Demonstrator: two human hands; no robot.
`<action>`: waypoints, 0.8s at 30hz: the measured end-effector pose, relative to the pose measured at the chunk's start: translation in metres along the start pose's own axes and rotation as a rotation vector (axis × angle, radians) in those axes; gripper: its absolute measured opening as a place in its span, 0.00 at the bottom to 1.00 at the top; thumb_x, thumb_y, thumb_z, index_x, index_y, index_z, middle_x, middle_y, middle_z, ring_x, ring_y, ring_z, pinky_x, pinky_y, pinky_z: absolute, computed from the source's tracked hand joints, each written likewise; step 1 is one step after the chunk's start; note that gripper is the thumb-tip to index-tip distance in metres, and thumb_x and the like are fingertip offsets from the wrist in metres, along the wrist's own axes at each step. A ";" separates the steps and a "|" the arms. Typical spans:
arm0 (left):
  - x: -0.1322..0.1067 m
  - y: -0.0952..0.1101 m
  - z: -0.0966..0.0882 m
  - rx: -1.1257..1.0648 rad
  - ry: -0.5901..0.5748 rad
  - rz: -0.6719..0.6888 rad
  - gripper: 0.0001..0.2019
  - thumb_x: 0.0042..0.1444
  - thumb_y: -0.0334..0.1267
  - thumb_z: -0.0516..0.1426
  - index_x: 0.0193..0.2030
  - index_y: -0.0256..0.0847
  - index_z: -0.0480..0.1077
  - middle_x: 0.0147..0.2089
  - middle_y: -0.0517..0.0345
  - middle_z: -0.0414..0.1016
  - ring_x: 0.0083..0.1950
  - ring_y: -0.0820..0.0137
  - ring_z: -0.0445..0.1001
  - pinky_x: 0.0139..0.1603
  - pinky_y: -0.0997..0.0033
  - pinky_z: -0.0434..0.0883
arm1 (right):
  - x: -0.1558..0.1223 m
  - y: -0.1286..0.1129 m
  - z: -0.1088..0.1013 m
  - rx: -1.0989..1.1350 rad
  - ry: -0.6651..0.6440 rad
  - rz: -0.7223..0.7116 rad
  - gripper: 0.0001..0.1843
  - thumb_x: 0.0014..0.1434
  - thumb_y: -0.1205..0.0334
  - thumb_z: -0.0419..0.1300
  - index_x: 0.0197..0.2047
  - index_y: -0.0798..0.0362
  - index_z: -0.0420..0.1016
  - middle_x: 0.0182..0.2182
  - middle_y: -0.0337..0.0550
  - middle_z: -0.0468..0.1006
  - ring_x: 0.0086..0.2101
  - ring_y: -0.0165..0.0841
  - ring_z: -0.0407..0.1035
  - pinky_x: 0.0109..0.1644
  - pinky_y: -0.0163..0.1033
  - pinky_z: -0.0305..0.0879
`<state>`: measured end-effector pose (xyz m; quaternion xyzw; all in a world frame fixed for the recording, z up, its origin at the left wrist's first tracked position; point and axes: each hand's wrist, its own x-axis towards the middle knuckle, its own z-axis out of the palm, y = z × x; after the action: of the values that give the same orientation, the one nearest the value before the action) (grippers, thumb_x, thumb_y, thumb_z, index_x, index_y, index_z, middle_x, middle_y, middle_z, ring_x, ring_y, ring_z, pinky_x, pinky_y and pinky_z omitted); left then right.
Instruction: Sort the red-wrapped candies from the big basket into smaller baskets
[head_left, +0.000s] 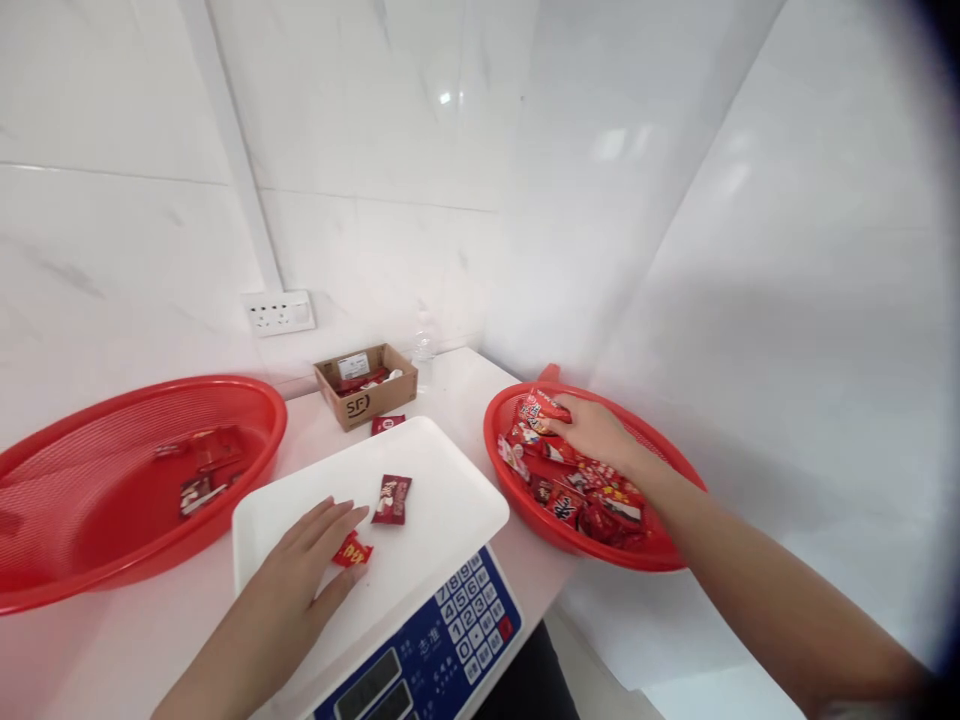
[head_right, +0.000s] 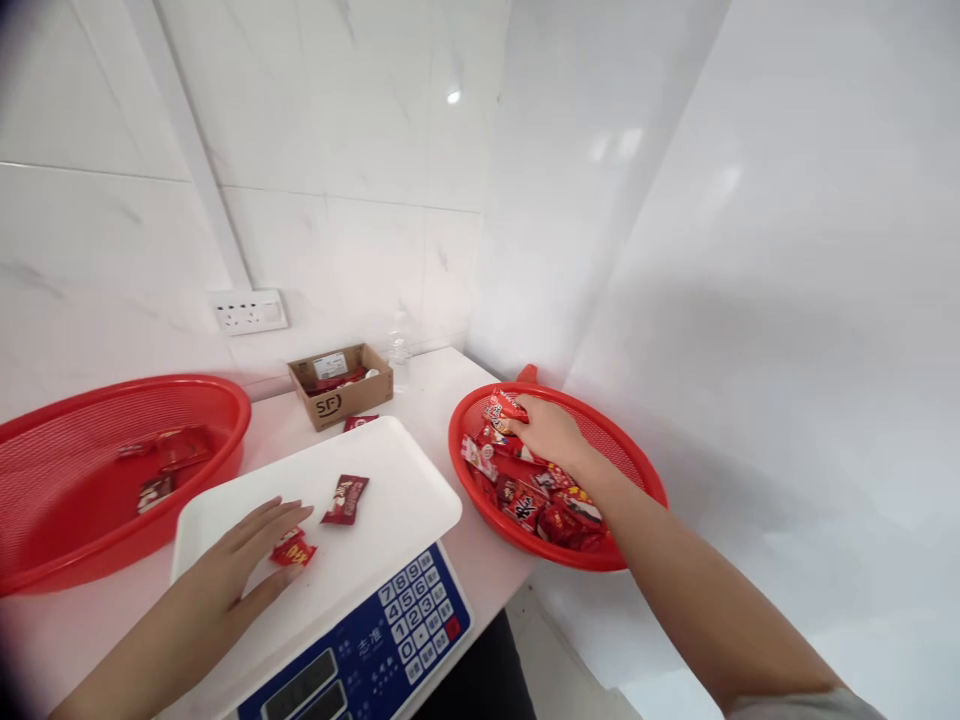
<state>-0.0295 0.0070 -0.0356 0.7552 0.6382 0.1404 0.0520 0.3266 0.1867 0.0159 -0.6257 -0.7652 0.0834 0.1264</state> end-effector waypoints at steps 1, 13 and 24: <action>0.000 0.003 -0.003 -0.002 -0.017 -0.006 0.22 0.62 0.47 0.45 0.62 0.50 0.57 0.64 0.61 0.59 0.66 0.61 0.53 0.61 0.53 0.62 | -0.003 -0.013 -0.003 0.040 0.014 -0.037 0.17 0.60 0.56 0.51 0.50 0.52 0.67 0.48 0.49 0.74 0.46 0.43 0.68 0.45 0.43 0.62; 0.000 0.012 -0.011 -0.013 -0.104 0.095 0.16 0.62 0.40 0.47 0.53 0.52 0.69 0.60 0.60 0.66 0.65 0.57 0.56 0.61 0.47 0.61 | -0.054 -0.120 0.033 0.202 -0.330 -0.548 0.30 0.56 0.61 0.57 0.62 0.45 0.57 0.63 0.45 0.55 0.60 0.41 0.52 0.61 0.49 0.53; 0.004 -0.006 0.007 0.059 0.024 0.044 0.21 0.64 0.35 0.40 0.62 0.43 0.59 0.63 0.54 0.61 0.66 0.60 0.54 0.62 0.50 0.59 | -0.079 -0.147 0.047 0.245 -0.536 -0.826 0.27 0.56 0.60 0.59 0.59 0.50 0.64 0.62 0.50 0.58 0.61 0.38 0.52 0.62 0.42 0.51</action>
<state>-0.0327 0.0131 -0.0434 0.7685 0.6259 0.1314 0.0190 0.1897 0.0813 0.0057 -0.2082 -0.9389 0.2734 0.0207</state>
